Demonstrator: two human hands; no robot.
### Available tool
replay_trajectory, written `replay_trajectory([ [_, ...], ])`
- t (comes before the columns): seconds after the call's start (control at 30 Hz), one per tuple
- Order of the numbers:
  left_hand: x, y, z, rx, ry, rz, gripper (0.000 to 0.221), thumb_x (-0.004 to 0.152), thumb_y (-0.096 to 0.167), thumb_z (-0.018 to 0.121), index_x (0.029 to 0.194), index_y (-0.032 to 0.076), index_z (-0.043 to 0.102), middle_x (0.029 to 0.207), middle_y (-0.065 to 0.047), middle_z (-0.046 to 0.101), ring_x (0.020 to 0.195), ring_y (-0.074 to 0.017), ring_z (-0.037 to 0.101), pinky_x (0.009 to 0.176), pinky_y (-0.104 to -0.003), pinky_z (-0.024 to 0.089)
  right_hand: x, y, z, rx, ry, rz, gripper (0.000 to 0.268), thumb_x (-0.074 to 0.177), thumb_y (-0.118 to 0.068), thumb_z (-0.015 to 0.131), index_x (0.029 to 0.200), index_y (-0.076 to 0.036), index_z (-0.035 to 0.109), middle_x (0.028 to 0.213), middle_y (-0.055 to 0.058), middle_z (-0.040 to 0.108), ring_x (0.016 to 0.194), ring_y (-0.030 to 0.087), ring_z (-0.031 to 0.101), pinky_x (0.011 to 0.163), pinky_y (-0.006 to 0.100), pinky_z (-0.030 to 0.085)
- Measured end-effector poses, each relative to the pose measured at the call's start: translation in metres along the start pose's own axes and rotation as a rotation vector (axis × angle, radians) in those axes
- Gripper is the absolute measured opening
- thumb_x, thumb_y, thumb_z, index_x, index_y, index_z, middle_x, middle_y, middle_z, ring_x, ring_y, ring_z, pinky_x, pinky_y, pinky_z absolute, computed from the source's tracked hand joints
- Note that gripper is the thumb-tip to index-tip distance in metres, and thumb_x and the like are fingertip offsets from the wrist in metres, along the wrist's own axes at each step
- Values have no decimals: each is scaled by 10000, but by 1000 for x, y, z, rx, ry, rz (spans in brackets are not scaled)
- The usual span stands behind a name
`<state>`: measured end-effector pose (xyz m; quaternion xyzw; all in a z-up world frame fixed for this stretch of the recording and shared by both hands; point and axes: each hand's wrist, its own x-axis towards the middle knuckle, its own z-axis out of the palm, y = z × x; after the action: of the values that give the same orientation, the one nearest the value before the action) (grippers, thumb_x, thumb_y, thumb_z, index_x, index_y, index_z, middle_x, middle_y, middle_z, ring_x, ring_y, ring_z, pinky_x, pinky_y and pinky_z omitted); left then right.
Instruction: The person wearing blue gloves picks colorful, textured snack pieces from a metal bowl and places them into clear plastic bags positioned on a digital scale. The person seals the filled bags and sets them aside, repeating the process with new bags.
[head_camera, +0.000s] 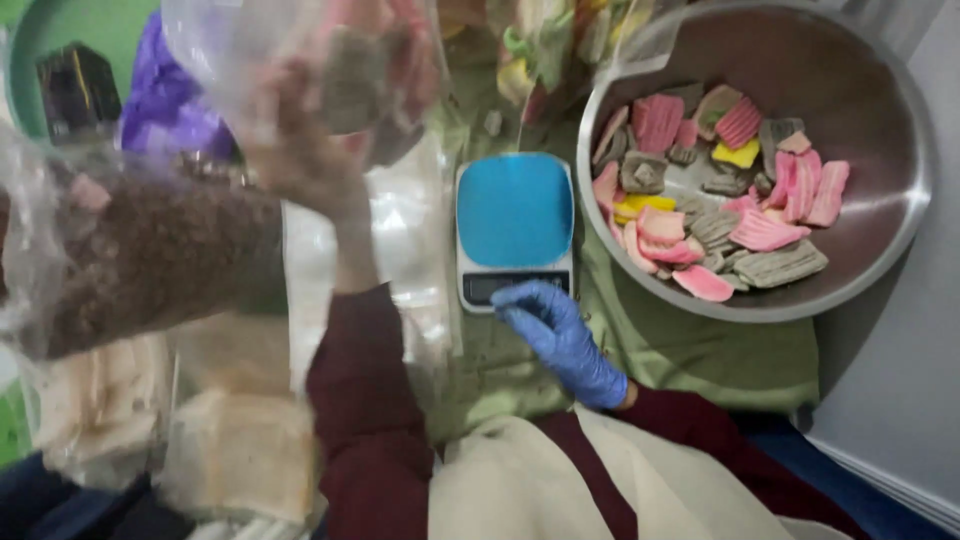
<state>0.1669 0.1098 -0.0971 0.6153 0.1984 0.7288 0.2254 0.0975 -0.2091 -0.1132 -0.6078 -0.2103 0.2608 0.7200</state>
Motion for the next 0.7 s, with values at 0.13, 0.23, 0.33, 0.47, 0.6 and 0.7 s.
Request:
replay_trajectory([
  [0.13, -21, 32, 58, -199, -164, 47, 212, 1053, 180, 664, 1230, 291, 695, 1076, 92, 794, 823, -49, 820, 509, -207, 592, 3, 5, -1, 63, -20, 48, 154, 968, -69, 637, 1100, -57, 715, 1068, 86, 753, 970, 182, 721, 910, 297, 608],
  [0.23, -35, 48, 87, -416, -96, -126, 210, 1044, 209, 623, 1096, 26, 712, 995, -122, 773, 908, -222, 790, 811, -337, 688, 3, 0, -6, 91, -17, 33, 137, 975, -89, 649, 1100, -65, 699, 1072, 93, 750, 958, 195, 728, 902, 314, 619],
  [0.33, -57, 31, 101, -510, -160, -270, 237, 1063, 220, 612, 1152, 27, 716, 1076, -131, 780, 1012, -240, 791, 881, -354, 709, 2, 2, -13, 95, 18, 136, 151, 975, -149, 655, 1114, -100, 690, 1140, 82, 743, 991, 209, 747, 873, 327, 638],
  [0.47, -71, 18, 112, -456, -113, -270, 284, 1074, 247, 569, 1114, 2, 708, 1021, -142, 781, 935, -229, 797, 831, -318, 703, 3, 3, -15, 58, 23, 99, 151, 975, -117, 644, 1110, -75, 695, 1119, 94, 752, 991, 212, 752, 905, 319, 625],
  [0.6, -74, 5, 119, -391, -249, -182, 339, 1134, 395, 467, 1216, 140, 674, 1054, -61, 775, 947, -174, 781, 788, -284, 681, 3, 9, -9, 101, -8, 54, 141, 987, -87, 633, 1116, -63, 682, 1132, 106, 730, 1053, 216, 731, 964, 334, 632],
  [0.7, -61, 13, 104, -337, -357, -235, 339, 1085, 406, 539, 1248, 154, 698, 1172, -70, 763, 1045, -211, 779, 888, -313, 652, 3, 12, -9, 97, -16, 69, 143, 971, -74, 642, 1102, -73, 699, 1104, 93, 745, 1004, 203, 732, 919, 323, 616],
])
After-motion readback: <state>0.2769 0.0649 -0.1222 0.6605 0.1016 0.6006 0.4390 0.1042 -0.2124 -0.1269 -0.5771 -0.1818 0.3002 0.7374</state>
